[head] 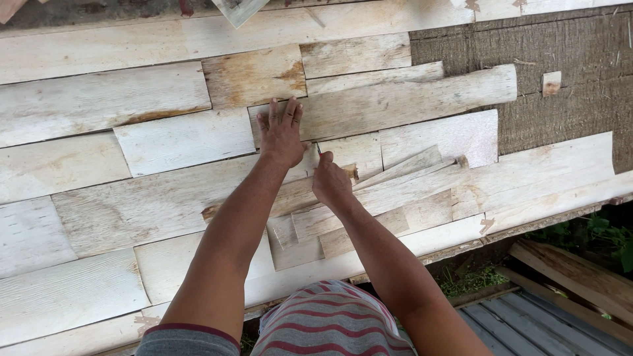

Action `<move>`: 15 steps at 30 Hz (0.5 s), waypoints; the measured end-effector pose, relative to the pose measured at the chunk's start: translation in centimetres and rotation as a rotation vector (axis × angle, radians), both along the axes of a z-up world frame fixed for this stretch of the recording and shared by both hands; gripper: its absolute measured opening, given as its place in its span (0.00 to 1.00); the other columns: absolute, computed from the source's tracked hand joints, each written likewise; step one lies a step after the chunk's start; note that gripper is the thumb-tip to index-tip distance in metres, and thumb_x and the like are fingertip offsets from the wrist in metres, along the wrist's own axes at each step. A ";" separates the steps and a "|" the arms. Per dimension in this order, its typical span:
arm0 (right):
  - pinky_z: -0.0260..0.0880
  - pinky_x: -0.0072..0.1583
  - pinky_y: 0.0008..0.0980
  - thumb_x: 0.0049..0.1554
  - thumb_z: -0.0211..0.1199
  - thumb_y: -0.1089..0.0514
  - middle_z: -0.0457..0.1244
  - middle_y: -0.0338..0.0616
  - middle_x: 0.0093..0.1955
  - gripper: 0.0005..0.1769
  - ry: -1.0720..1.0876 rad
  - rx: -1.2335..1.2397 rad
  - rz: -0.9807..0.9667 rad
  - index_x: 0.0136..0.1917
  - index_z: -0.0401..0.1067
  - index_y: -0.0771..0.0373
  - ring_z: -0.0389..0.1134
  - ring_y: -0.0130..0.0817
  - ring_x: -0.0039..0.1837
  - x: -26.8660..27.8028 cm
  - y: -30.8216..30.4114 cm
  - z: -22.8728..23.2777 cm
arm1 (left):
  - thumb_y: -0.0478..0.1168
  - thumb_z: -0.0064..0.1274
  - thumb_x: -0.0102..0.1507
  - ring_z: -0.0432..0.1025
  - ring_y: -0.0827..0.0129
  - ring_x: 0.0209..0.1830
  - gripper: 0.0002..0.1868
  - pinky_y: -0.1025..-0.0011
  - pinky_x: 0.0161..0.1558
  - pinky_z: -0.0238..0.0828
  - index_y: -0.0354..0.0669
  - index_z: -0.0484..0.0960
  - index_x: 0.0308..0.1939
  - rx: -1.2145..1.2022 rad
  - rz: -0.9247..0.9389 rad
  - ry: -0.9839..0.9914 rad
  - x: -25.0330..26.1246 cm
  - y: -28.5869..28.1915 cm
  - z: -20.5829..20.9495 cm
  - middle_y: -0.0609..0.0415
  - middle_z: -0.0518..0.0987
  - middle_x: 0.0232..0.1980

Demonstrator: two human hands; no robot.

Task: The person uses a utility knife to cut small pieces from wooden planks on a workbench. They repeatedly score the wood, snap off sections, and place the cut pieces aside. The person also arranges and adjusts planks on the bench during the process.

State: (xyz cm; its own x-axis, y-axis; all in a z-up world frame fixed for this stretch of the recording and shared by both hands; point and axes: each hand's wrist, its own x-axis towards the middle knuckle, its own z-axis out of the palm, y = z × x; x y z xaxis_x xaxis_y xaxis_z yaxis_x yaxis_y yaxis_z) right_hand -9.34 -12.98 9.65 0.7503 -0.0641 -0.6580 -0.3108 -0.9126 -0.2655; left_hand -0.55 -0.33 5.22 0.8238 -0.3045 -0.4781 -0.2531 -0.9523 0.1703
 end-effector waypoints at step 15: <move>0.72 0.52 0.66 0.67 0.43 0.50 0.68 0.69 0.47 0.16 -0.066 0.046 -0.013 0.59 0.54 0.65 0.72 0.73 0.53 -0.6 -0.6 -1.4 | 0.59 0.39 0.75 0.20 0.47 0.86 0.42 0.34 0.80 0.21 0.60 0.34 0.85 -0.108 0.052 -0.008 -0.2 0.4 -0.7 0.62 0.26 0.87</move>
State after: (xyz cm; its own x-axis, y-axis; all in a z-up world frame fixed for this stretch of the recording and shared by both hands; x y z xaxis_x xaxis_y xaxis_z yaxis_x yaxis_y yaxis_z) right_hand -9.96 -13.61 8.23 0.7915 -0.0455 -0.6095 -0.3033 -0.8950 -0.3270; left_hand -0.80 0.07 4.53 0.8435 -0.3112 -0.4379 -0.2061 -0.9402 0.2711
